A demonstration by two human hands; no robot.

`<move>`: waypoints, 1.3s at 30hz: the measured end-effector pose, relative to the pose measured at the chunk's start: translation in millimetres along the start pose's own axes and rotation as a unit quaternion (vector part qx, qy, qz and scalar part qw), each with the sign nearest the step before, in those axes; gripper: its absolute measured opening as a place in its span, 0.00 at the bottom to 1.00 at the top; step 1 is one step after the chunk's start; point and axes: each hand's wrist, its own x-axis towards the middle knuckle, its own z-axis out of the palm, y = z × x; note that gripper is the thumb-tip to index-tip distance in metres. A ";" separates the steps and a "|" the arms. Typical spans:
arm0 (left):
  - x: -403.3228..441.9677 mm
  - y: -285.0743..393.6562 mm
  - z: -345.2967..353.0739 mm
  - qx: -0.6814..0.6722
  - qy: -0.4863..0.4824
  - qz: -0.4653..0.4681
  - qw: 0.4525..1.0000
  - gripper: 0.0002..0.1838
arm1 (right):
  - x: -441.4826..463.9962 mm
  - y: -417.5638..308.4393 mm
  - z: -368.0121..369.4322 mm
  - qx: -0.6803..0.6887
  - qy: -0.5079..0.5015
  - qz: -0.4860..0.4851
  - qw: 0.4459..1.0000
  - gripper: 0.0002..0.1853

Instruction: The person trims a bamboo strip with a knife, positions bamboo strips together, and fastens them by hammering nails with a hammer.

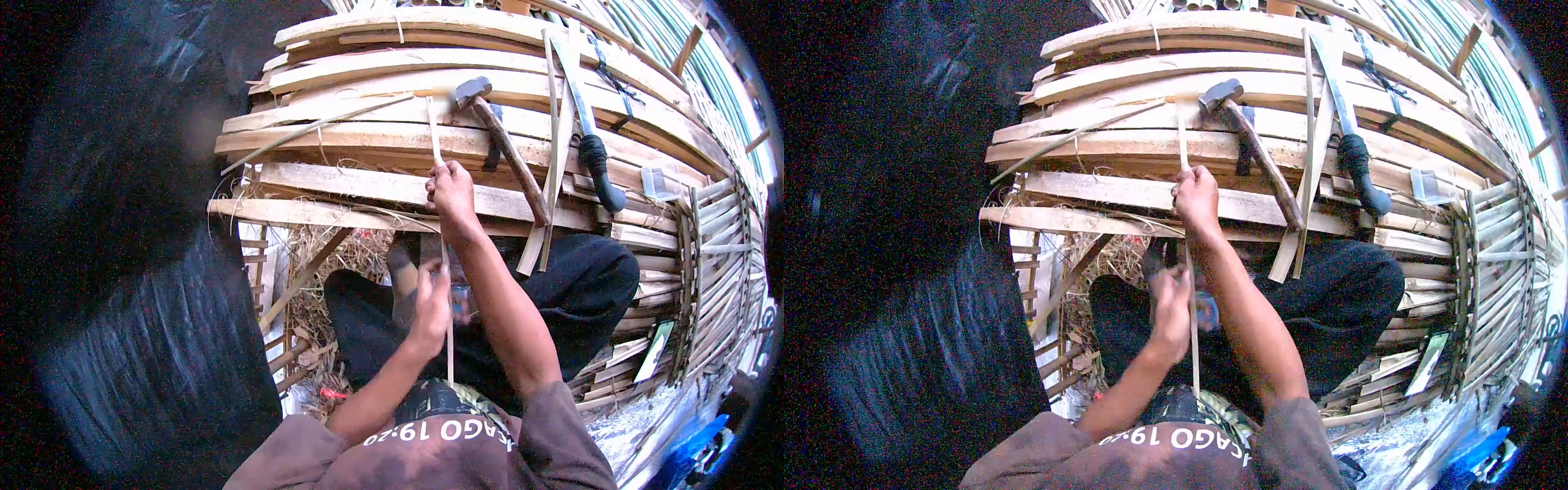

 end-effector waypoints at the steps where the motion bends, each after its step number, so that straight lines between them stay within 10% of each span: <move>1: -0.5 -7.0 -3.7 -0.004 0.001 0.001 1.000 0.15 | 2.0 -0.3 -0.2 -0.003 -0.002 -0.001 1.000 0.12; 4: 6.8 -18.3 -9.2 -0.030 -0.034 -0.081 0.996 0.10 | -6.2 -10.7 -8.5 -0.207 -0.016 -0.092 0.974 0.18; 7: 12.1 -21.7 -18.3 -0.016 -0.075 -0.070 0.995 0.09 | -27.1 -43.5 -44.8 -0.530 0.082 -0.391 0.748 0.18; 10: 11.7 -24.1 -21.2 -0.036 -0.087 -0.066 0.993 0.07 | -33.7 -77.2 -78.8 -0.643 0.229 -0.402 0.610 0.24; 17: 8.3 -20.2 -23.7 -0.049 -0.105 -0.065 0.991 0.07 | 14.3 -93.7 -127.7 -0.414 -0.076 -0.076 0.904 0.15; 26: 10.5 -21.8 -22.7 -0.043 -0.101 -0.064 0.992 0.07 | -25.5 -75.3 -117.5 -0.495 0.032 -0.393 0.775 0.16; 31: 8.7 -18.3 -18.7 -0.047 -0.087 -0.075 0.992 0.07 | -26.7 -56.8 -106.1 -0.591 0.053 -0.369 0.715 0.19; 39: 14.2 -21.0 -25.0 -0.047 -0.098 -0.074 0.991 0.07 | -34.3 -80.3 -102.0 -0.472 0.085 -0.359 0.801 0.17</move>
